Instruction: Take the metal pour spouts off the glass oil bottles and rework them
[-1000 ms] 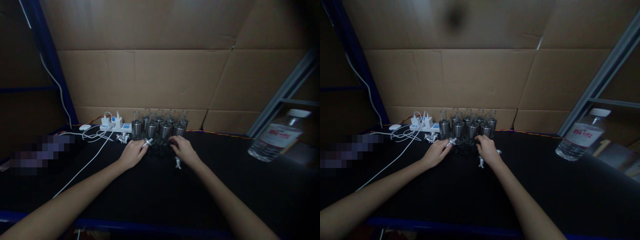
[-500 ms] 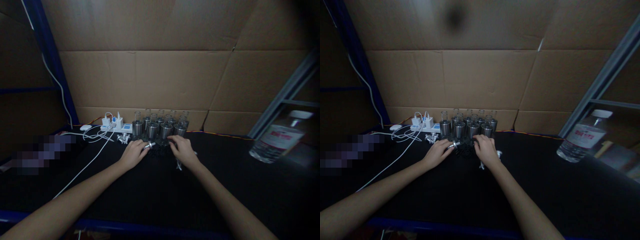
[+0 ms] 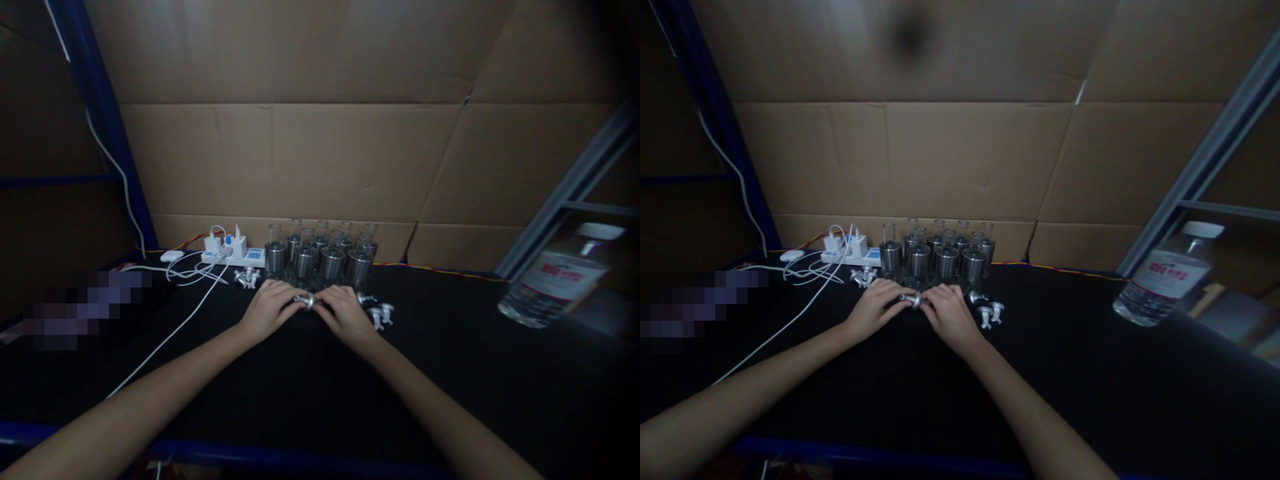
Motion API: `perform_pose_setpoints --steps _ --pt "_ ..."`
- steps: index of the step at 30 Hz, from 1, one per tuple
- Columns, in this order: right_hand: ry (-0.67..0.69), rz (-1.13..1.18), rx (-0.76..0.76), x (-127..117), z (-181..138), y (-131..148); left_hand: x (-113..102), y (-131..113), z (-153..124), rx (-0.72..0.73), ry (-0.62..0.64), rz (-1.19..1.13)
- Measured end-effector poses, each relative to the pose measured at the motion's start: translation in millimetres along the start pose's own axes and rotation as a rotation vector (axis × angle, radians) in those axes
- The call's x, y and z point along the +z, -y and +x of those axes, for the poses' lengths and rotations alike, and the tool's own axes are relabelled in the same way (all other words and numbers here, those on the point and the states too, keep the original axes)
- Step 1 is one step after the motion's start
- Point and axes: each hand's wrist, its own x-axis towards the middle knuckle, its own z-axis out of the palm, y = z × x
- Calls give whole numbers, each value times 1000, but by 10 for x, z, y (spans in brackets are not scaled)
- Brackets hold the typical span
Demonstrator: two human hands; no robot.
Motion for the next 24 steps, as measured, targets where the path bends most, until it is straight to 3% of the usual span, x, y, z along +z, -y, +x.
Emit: perform_pose_setpoints --steps 5,10,13,19,24 --pt "11 12 -6 -11 1 56 6 -23 26 -105 -123 -99" --pt "-21 27 30 -27 11 64 -36 183 55 -314 -198 42" --pt "-36 19 65 -36 7 33 -130 338 61 -415 -118 260" --pt "-77 33 112 -64 -3 -8 -311 475 58 -568 227 567" --pt "-125 43 165 -99 11 -41 -350 483 52 -660 301 665"
